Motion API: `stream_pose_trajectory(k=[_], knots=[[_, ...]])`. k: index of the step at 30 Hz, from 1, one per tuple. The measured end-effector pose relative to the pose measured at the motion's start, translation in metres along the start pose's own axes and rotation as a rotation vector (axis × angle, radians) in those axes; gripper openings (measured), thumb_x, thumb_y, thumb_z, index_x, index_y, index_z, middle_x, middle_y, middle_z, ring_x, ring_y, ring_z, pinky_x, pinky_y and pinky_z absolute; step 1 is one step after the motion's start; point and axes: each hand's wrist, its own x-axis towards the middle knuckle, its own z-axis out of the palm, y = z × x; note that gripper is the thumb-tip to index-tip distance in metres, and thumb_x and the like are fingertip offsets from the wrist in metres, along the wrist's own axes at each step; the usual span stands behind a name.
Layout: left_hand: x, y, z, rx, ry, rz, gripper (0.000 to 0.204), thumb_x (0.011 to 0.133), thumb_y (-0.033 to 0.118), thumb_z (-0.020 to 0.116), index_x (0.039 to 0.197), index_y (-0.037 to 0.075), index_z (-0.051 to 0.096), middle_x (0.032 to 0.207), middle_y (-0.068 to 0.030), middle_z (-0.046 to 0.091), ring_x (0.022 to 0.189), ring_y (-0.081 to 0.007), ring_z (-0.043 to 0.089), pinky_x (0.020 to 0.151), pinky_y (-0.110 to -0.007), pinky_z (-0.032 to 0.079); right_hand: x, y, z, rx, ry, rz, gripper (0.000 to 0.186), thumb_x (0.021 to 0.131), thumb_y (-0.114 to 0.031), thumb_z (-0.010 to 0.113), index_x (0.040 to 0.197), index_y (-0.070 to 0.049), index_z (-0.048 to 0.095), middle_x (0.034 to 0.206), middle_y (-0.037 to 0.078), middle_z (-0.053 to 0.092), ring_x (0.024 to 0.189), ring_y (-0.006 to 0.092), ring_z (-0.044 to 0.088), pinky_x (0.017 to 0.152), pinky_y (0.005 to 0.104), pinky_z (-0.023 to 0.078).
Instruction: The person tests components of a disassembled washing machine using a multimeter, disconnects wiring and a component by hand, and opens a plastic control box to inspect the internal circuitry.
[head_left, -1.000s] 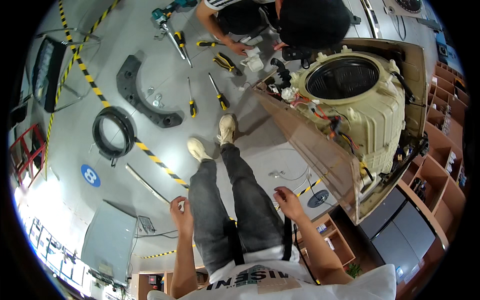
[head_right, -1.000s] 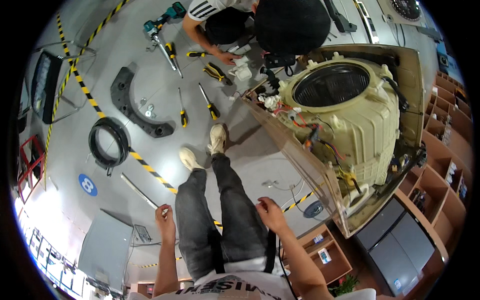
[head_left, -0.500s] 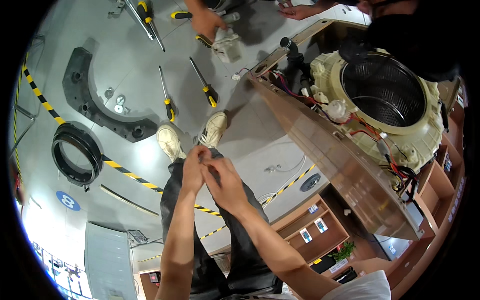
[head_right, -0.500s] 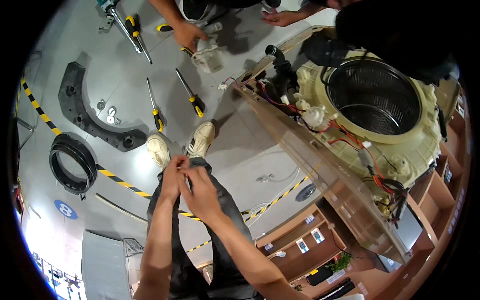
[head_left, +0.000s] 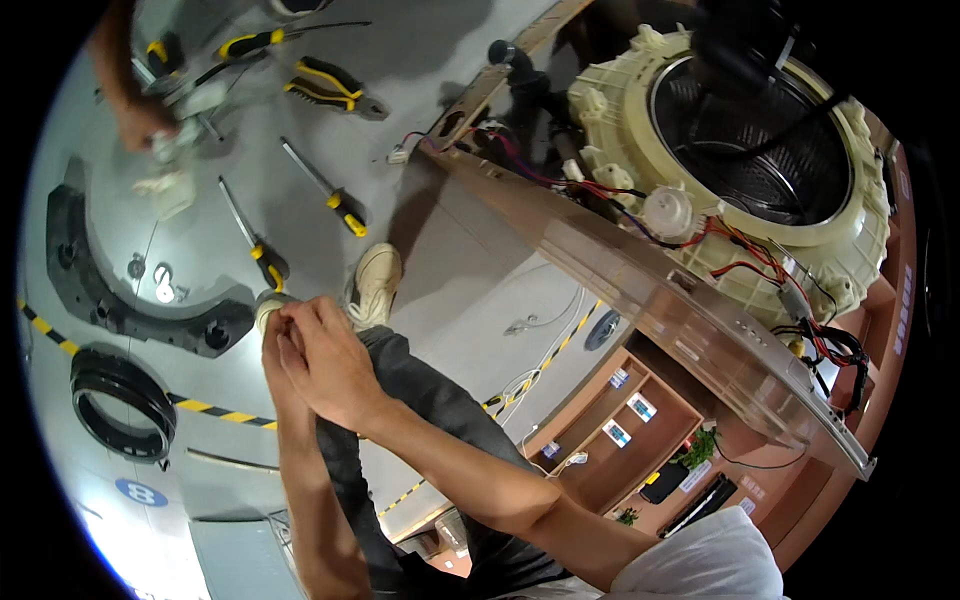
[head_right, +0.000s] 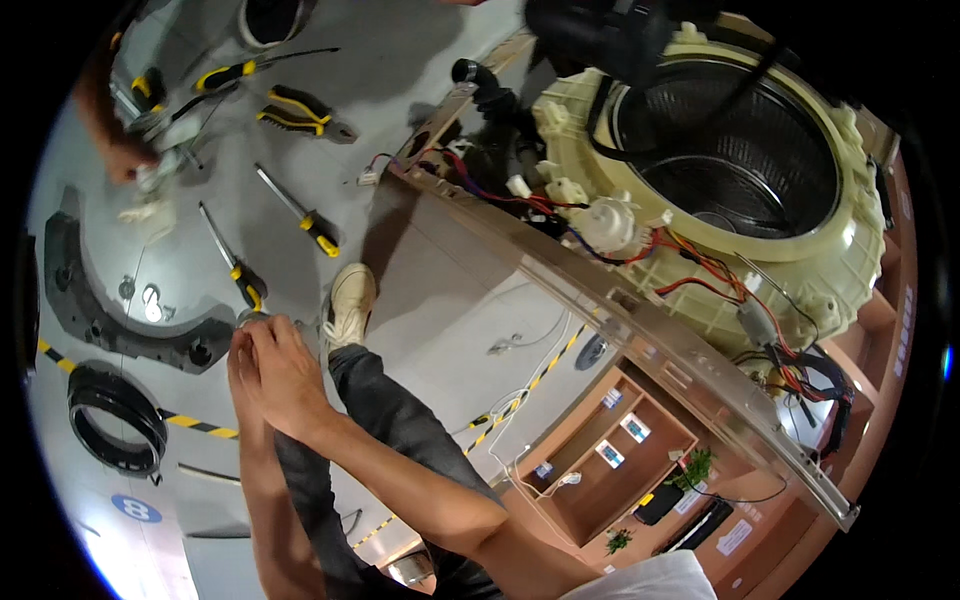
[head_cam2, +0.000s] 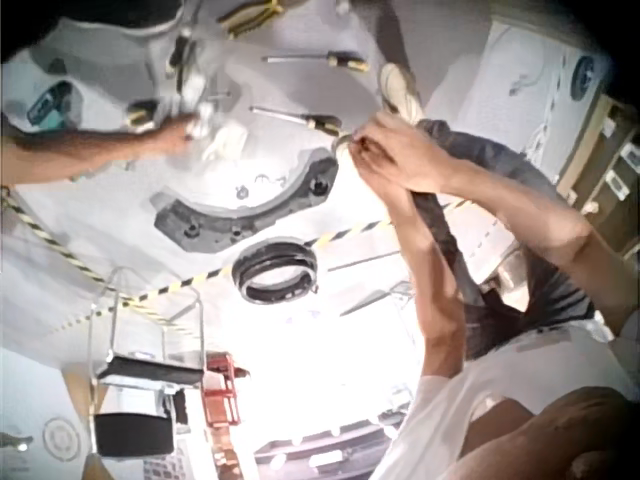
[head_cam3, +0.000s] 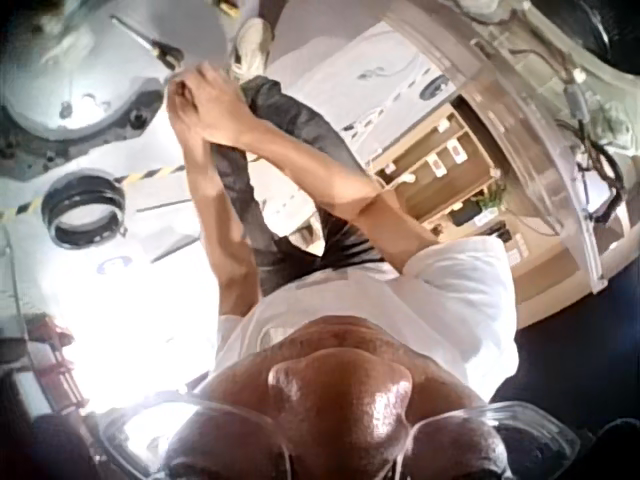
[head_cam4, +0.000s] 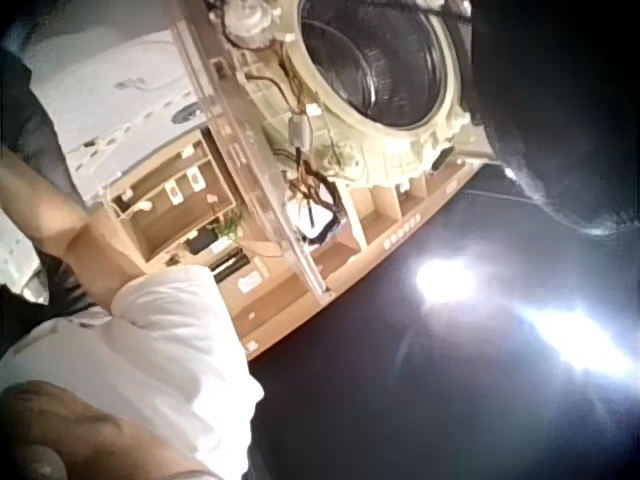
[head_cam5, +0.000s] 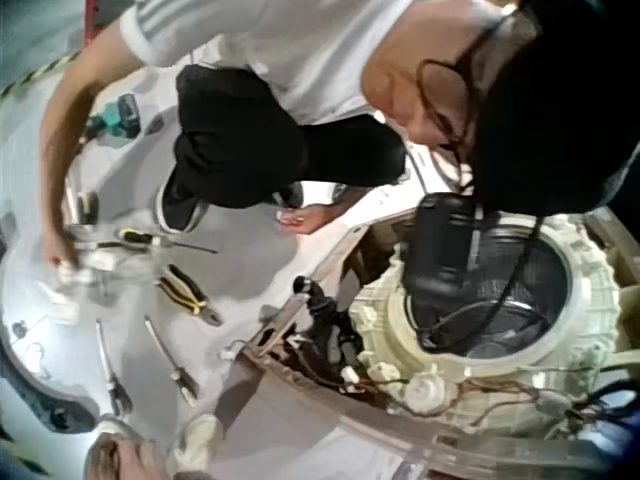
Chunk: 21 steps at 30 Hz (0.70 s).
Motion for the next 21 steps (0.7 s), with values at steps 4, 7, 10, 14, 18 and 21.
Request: stream_pose_trajectory(k=[4,7,10,14,18,21], knots=[[0.005,-0.002,0.004,-0.06,0.0,-0.042,0.017,0.093,0.017,0.054,0.1,0.002,0.054,0.092,-0.0033,0.058,0.084,-0.0124,0.053,0.073,-0.025,0.043,0.006,0.004,-0.012,-0.053,-0.005,0.047,0.027,0.088,-0.019,0.056,0.11,-0.004,0.053,0.105,0.016,0.052,0.096,0.0338,0.056,0.083,0.041,0.047],[0.006,0.009,0.012,0.079,0.015,-0.044,0.018,0.091,0.016,0.058,0.101,0.002,0.054,0.092,-0.0053,0.059,0.084,-0.0147,0.055,0.073,-0.027,0.045,0.009,0.009,-0.017,-0.072,0.0,0.108,0.028,0.088,-0.021,0.056,0.109,-0.003,0.054,0.104,0.016,0.053,0.095,0.0341,0.058,0.082,0.0411,0.048],[0.006,0.012,0.007,0.212,0.012,-0.029,0.02,0.089,0.016,0.06,0.102,0.002,0.054,0.092,-0.0081,0.06,0.083,-0.0188,0.057,0.073,-0.031,0.047,0.009,0.012,-0.014,-0.128,0.016,0.127,0.031,0.087,-0.022,0.057,0.109,-0.002,0.054,0.104,0.017,0.054,0.093,0.0346,0.058,0.08,0.0417,0.048],[0.007,0.017,0.003,0.308,0.018,-0.027,0.023,0.087,0.017,0.062,0.103,0.003,0.054,0.093,-0.0113,0.061,0.084,-0.0238,0.059,0.073,-0.033,0.047,0.008,0.008,-0.013,-0.15,0.009,0.134,0.03,0.087,-0.022,0.057,0.11,-0.002,0.054,0.102,0.018,0.054,0.092,0.0357,0.058,0.078,0.0427,0.048],[0.002,0.019,-0.003,0.33,0.035,-0.004,0.023,0.086,0.018,0.062,0.102,0.003,0.054,0.094,-0.0125,0.061,0.085,-0.0251,0.06,0.074,-0.035,0.047,0.006,0.005,-0.007,-0.159,0.015,0.117,0.03,0.087,-0.022,0.057,0.108,-0.002,0.054,0.099,0.017,0.054,0.091,0.0363,0.058,0.077,0.0439,0.048],[0.006,0.011,-0.013,0.377,0.052,0.014,0.023,0.086,0.017,0.062,0.102,0.004,0.054,0.094,-0.013,0.061,0.085,-0.0264,0.059,0.074,-0.036,0.047,0.006,0.002,-0.003,-0.171,0.019,0.088,0.029,0.088,-0.023,0.057,0.106,-0.001,0.053,0.096,0.017,0.054,0.087,0.0365,0.058,0.075,0.0443,0.048]])
